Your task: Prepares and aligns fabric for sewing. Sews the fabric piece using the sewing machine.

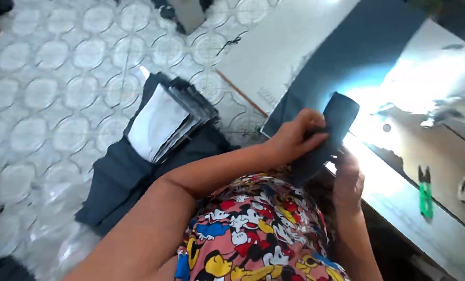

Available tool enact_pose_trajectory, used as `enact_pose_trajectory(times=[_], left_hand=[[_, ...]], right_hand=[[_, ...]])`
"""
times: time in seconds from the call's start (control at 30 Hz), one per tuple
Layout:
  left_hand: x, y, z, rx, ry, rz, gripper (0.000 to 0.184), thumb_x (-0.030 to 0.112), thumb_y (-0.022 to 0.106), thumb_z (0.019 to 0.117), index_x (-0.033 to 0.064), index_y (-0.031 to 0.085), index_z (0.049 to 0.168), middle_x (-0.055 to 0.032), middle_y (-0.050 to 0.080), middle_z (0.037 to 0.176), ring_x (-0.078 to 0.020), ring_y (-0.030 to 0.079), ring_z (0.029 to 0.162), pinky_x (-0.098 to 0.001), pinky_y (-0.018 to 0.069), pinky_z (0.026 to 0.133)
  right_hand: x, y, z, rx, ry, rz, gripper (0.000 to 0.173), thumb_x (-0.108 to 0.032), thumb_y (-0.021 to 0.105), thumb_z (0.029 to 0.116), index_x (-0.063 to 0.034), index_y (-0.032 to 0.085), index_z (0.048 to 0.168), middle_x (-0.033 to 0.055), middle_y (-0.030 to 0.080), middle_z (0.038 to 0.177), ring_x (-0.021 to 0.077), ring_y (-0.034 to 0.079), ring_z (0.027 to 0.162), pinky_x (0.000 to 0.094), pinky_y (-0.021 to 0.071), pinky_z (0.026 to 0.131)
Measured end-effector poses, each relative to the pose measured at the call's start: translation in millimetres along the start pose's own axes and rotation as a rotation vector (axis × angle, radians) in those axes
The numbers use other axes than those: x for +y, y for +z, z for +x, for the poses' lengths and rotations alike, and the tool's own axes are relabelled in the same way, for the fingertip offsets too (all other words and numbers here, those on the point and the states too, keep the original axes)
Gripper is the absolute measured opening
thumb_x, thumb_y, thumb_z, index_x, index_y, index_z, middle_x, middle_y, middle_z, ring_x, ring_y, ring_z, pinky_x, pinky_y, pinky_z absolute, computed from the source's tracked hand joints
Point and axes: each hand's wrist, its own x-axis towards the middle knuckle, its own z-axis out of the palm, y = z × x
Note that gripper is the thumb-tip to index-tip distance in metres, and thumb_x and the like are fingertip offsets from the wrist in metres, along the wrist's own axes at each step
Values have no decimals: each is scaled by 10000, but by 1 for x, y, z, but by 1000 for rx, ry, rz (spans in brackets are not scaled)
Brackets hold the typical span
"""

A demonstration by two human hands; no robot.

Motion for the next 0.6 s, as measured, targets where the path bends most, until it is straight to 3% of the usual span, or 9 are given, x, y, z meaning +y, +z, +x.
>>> enact_pose_trajectory(times=[0.07,0.13,0.2,0.23,0.3,0.47,0.53,0.57,0.6], left_hand=[[-15,23,41,-44,-163,-138,352,43,643,983,-49,487,1285,-118,683,890,-101,663,726,-266,578,705],[-34,34,66,-116,-234,-166,389,53,631,988,1,479,1343,-101,651,844,-92,596,647,-254,540,643],[-49,35,83,-216,-275,-152,407,60,607,1001,32,499,1392,-108,663,884,-110,589,666,-279,529,660],[-54,33,91,-258,-274,-127,363,58,592,1006,25,539,1363,-112,691,996,-107,627,760,-283,544,736],[-65,30,107,-297,-225,-41,269,36,576,991,-4,630,1252,-107,708,1117,-96,662,914,-283,541,860],[-86,33,141,-337,-39,215,171,36,601,958,-6,740,1049,-121,750,1027,-181,705,953,-368,545,895],[-94,36,152,-348,26,303,200,11,578,949,-11,747,1054,-149,750,1033,-237,714,987,-407,542,923],[-97,38,158,-346,58,328,219,-2,569,944,-15,749,1069,-158,750,1047,-251,714,1002,-409,539,936],[-100,39,164,-343,90,347,228,-10,574,941,-19,753,1082,-163,752,1066,-258,716,1019,-406,540,953]], right_hand=[[-14,7,2,76,236,172,811,-655,552,959,-22,452,1456,-3,702,1188,48,682,1063,287,588,925],[-19,10,10,205,359,151,604,-265,750,932,-3,504,1418,43,747,1082,78,726,971,283,617,865],[-13,6,14,262,435,-25,464,-186,784,896,-7,643,1301,52,742,1008,73,711,901,284,600,819],[-11,5,15,266,469,-117,267,-210,787,893,-27,720,1076,22,713,860,53,673,781,278,568,734],[-9,1,19,185,535,-255,220,-255,740,930,-60,707,834,-23,617,675,35,576,623,276,497,630],[-9,7,23,152,530,-317,260,-206,722,946,-52,637,755,-34,549,628,28,525,585,261,459,606],[-6,10,26,192,484,-327,216,-191,735,936,-51,621,818,-33,521,625,34,504,562,247,449,572],[-3,9,28,201,456,-322,180,-184,736,941,-30,660,995,-8,537,661,61,510,575,264,461,573],[-2,7,31,185,425,-311,384,-174,721,955,-14,637,1294,35,583,735,98,530,614,290,482,598]])
